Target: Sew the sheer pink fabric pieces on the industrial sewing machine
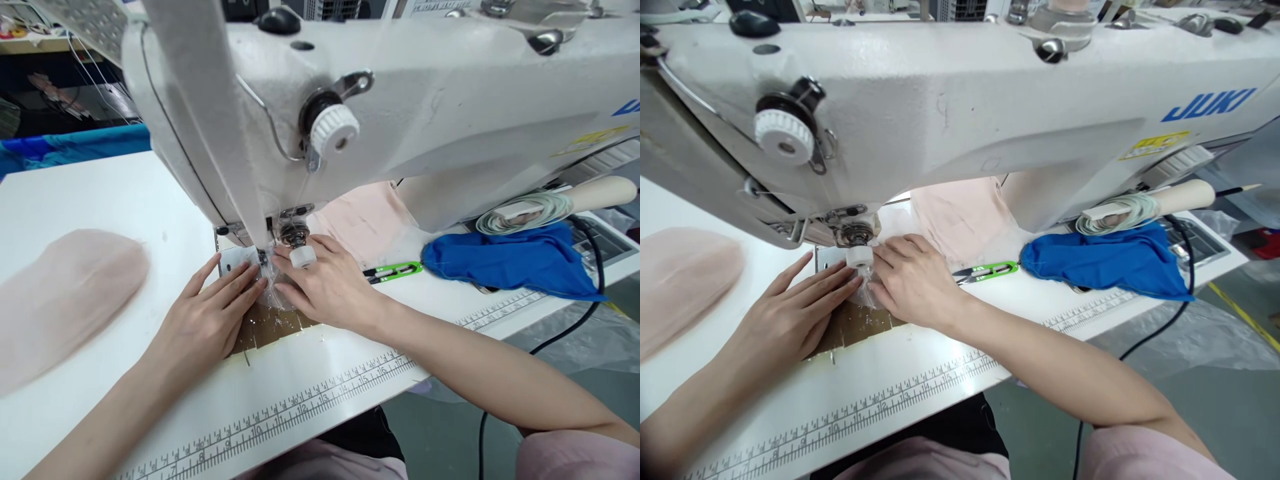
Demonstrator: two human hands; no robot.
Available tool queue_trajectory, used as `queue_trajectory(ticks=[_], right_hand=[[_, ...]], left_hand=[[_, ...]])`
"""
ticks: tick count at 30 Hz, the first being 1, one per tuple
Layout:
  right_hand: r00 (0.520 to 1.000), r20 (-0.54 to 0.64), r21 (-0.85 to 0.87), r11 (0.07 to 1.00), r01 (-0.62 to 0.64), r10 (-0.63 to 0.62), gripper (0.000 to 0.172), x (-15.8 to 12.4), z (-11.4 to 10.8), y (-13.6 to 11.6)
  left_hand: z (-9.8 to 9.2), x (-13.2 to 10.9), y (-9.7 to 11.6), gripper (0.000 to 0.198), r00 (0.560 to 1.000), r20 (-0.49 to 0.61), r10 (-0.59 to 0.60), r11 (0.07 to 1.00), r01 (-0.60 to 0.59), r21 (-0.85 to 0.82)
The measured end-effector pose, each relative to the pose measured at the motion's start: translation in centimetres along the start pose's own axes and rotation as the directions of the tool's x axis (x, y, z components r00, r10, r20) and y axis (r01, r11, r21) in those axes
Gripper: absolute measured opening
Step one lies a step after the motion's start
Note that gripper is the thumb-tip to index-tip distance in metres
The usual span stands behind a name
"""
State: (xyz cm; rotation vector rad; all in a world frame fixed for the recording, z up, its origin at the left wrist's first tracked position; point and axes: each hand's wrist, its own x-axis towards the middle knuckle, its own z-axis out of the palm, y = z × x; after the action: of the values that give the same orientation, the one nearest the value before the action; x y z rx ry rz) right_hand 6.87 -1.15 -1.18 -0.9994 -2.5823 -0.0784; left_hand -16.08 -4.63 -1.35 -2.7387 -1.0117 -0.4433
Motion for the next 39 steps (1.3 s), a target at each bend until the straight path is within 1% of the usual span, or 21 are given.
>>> queue_trajectory(ticks=[3, 8, 13, 16, 19, 23, 31, 35, 39], right_hand=[[1.0, -0.011, 0.001, 1.0, -0.002, 0.002, 0.034, 0.2, 0.2, 0.2], [1.0, -0.001, -0.013, 1.0, -0.002, 0.002, 0.035, 0.2, 0.6, 0.2], [0.999, 0.028, 0.011, 1.0, -0.025, 0.025, 0.037, 0.3, 0.9, 0.2], [0.999, 0.033, 0.021, 0.999, -0.041, 0.04, 0.04, 0.4, 0.8, 0.3], [0.998, 0.032, 0.008, 0.999, -0.05, 0.05, 0.042, 0.5, 0.8, 0.3], [0.998, 0.022, -0.019, 0.998, -0.062, 0.062, 0.044, 0.5, 1.0, 0.1], [0.998, 0.006, -0.028, 0.997, -0.066, 0.066, 0.042, 0.3, 1.1, 0.0], [0.997, 0.012, -0.019, 0.997, -0.07, 0.07, 0.04, 0.4, 1.0, 0.0], [0.997, 0.032, -0.028, 0.997, -0.069, 0.07, 0.038, 0.3, 1.0, -0.1]], left_hand=[[0.1, 0.4, 0.2, 0.042, 0.999, -0.023, -0.022, 1.0, 0.022, 0.005], [0.5, 0.8, 0.3, 0.04, 0.998, -0.04, -0.042, 0.998, 0.044, 0.049], [0.5, 0.6, 0.3, 0.041, 0.999, -0.008, -0.054, 0.997, 0.054, 0.057], [0.4, 0.4, 0.3, 0.042, 0.999, 0.011, -0.037, 0.997, 0.036, 0.068], [0.4, 0.3, 0.3, 0.043, 0.999, 0.028, -0.025, 0.996, 0.023, 0.092], [0.3, 0.3, 0.2, 0.042, 1.0, 0.024, -0.01, 0.993, 0.007, 0.115], [0.3, 0.4, 0.2, 0.043, 0.999, 0.033, -0.012, 0.993, 0.008, 0.116], [0.3, 0.3, 0.3, 0.043, 0.998, 0.052, -0.034, 0.993, 0.028, 0.116], [0.2, 0.3, 0.4, 0.042, 0.998, 0.042, -0.046, 0.993, 0.041, 0.112]])
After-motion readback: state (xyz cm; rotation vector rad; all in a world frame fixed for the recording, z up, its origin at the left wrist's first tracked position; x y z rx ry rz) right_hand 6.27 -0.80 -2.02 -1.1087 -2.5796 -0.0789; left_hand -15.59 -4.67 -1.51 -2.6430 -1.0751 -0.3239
